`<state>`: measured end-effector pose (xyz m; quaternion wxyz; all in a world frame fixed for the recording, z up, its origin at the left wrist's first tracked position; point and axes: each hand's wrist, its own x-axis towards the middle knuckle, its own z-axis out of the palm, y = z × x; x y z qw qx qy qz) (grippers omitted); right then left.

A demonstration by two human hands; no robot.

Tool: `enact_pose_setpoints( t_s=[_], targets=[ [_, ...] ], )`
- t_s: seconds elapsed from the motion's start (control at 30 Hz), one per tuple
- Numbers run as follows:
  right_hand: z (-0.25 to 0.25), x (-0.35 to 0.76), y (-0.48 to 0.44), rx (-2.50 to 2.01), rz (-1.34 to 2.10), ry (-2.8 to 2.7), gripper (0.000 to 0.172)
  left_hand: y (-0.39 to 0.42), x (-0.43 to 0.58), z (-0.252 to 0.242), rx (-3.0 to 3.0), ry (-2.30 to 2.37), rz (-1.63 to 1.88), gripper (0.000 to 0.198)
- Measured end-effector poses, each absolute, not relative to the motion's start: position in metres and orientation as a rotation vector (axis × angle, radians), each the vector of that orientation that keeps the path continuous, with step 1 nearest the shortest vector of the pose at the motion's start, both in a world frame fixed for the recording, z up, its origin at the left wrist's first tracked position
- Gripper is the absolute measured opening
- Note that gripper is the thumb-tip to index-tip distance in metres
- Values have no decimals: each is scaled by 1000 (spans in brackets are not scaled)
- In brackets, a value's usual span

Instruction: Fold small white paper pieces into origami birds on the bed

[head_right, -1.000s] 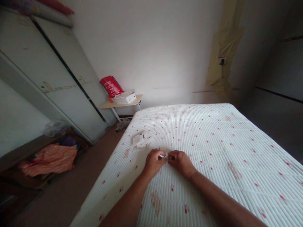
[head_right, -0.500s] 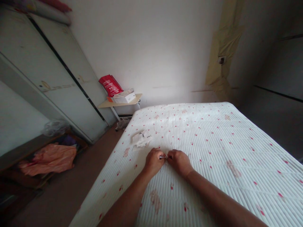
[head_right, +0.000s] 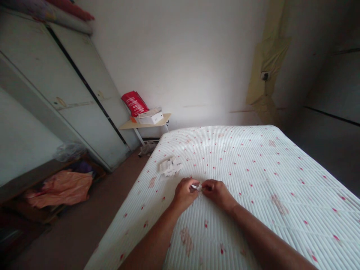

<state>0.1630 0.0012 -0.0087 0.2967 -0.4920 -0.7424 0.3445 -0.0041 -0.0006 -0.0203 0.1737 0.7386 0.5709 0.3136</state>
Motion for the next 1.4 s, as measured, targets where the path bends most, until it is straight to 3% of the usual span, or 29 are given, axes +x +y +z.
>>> enact_pose_setpoints(
  t_s=[0.1,0.27,0.5,0.8,1.2,1.4],
  targets=[
    [-12,163,3,-1320,1019,-1874,19,-2,-4,-20,2083,1608,903,33],
    [-14,164,4,-1252,1135,-1714,23,-3,-3,-17,2108,1612,911,23],
    [-7,156,2,-1079,997,-1754,20,-2,-1,-15,2153,1669,789,13],
    [-17,157,4,-1268,1113,-1654,23,-1,-1,-15,2145,1683,736,12],
    [-8,164,7,-1174,633,-2043,21,0,-2,-17,2166,1654,758,12],
    [-11,161,7,-1106,618,-2025,24,1,-1,-15,2131,1650,768,12]
  ],
)
